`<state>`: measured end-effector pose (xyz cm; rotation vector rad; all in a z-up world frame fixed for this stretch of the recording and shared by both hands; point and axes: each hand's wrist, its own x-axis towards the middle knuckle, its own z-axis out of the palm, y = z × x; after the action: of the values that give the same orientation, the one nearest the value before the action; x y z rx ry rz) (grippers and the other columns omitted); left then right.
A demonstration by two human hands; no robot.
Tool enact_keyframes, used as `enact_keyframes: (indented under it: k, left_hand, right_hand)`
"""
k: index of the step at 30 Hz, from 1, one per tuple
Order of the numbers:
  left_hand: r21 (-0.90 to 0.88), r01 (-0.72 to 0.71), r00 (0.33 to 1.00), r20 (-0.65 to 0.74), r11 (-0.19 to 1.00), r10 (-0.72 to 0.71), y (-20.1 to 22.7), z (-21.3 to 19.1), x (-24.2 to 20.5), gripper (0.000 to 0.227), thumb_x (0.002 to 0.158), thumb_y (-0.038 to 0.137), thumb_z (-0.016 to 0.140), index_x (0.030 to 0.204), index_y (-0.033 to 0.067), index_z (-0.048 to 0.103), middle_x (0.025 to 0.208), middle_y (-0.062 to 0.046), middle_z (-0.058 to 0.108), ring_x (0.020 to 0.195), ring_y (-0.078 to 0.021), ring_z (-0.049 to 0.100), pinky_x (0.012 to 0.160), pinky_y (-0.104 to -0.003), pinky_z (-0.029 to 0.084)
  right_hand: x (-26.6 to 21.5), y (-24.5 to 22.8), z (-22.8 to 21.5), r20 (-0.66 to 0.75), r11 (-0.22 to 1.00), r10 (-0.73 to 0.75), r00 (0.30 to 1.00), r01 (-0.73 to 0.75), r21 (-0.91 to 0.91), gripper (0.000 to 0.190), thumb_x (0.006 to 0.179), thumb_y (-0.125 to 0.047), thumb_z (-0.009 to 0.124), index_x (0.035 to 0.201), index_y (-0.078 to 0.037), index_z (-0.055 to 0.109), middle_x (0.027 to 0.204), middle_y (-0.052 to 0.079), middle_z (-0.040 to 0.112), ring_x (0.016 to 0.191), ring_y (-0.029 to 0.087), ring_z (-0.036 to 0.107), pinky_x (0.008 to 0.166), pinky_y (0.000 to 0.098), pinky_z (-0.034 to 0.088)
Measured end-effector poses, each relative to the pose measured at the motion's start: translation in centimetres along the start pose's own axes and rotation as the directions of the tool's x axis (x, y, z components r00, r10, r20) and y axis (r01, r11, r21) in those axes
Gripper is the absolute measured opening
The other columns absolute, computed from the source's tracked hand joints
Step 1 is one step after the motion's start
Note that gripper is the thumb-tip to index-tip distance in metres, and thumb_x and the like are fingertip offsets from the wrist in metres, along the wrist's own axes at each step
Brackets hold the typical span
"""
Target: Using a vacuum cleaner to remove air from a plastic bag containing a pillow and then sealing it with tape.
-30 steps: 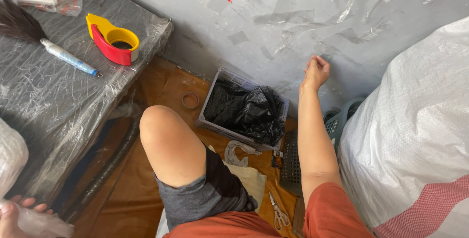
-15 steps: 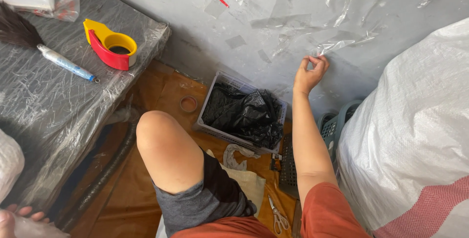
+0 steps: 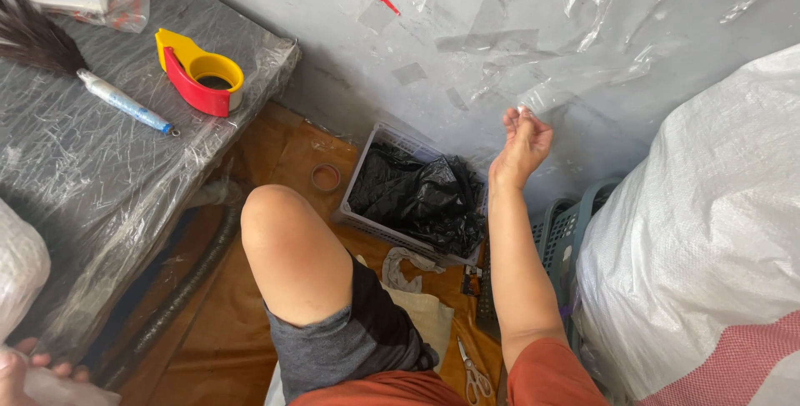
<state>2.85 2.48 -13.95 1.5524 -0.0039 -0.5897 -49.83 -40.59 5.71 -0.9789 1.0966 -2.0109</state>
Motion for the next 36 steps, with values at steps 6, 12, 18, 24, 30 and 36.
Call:
enact_keyframes:
  k: [6,12,18,24,30,36]
  left_hand:
    - [-0.008,-0.012,0.997,-0.079,1.000,0.012,0.7,0.7,-0.5,0.063,0.089,0.071,0.061,0.133,0.0260,0.058,0.105,0.018,0.049,0.085,0.0061,0.050,0.083,-0.016,0.044]
    - [0.029,-0.032,0.999,0.009,0.999,0.031,2.1,-0.4,-0.9,0.045,0.104,0.054,0.051,0.133,0.0199,0.055,0.105,0.011,0.048,0.087,-0.0014,0.050,0.082,-0.023,0.044]
    - [0.013,0.144,0.987,0.069,0.989,-0.145,8.6,1.0,-4.2,0.016,0.123,0.027,0.048,0.123,0.0160,0.060,0.094,0.007,0.050,0.078,-0.0051,0.051,0.070,-0.025,0.047]
    - [-0.191,0.272,0.962,0.050,0.943,-0.268,12.6,1.6,-6.3,0.018,0.111,0.025,0.051,0.118,0.0103,0.060,0.086,0.003,0.048,0.069,-0.0082,0.044,0.063,-0.025,0.041]
    - [-0.373,0.228,0.967,-0.021,0.900,-0.253,12.9,2.1,-6.6,0.021,0.097,0.021,0.069,0.101,0.0010,0.062,0.065,-0.001,0.042,0.045,-0.0119,0.042,0.041,-0.031,0.038]
    - [-0.468,0.272,0.961,0.085,0.841,-0.264,13.3,2.4,-6.7,0.030,0.092,0.024,0.077,0.096,0.0008,0.058,0.064,0.002,0.040,0.045,-0.0095,0.041,0.040,-0.027,0.038]
  right_hand:
    - [-3.1,-0.5,1.4,0.051,0.992,0.066,0.997,-0.071,0.103,0.016,0.096,-0.004,0.066,0.102,-0.006,0.052,0.106,0.012,0.065,0.092,0.019,0.067,0.090,0.0317,0.056]
    - [-3.9,1.0,0.2,0.066,0.969,0.247,0.967,-0.245,-0.029,0.017,0.095,-0.002,0.058,0.108,-0.007,0.048,0.098,0.010,0.060,0.083,0.017,0.062,0.078,0.0302,0.053]
    - [-9.1,-5.3,4.8,0.616,0.875,0.474,0.629,-0.261,-0.407,0.034,0.093,0.004,0.049,0.125,-0.002,0.061,0.089,0.006,0.060,0.073,0.014,0.056,0.068,0.0248,0.047]
    - [-13.1,-9.8,13.6,0.898,0.710,0.406,0.168,-0.677,-0.194,0.039,0.096,-0.008,0.045,0.125,0.007,0.066,0.093,0.013,0.067,0.072,0.017,0.053,0.072,0.0299,0.042]
    - [-20.4,-7.5,20.4,0.962,0.381,0.186,-0.202,-0.887,-0.260,0.049,0.092,-0.033,0.052,0.128,-0.001,0.062,0.082,0.002,0.041,0.062,0.011,0.041,0.066,0.0316,0.038]
    - [-29.8,-6.5,23.2,0.872,0.050,0.301,-0.385,-0.907,-0.417,0.038,0.095,-0.030,0.057,0.120,-0.004,0.067,0.080,-0.004,0.036,0.062,0.008,0.040,0.066,0.0276,0.036]
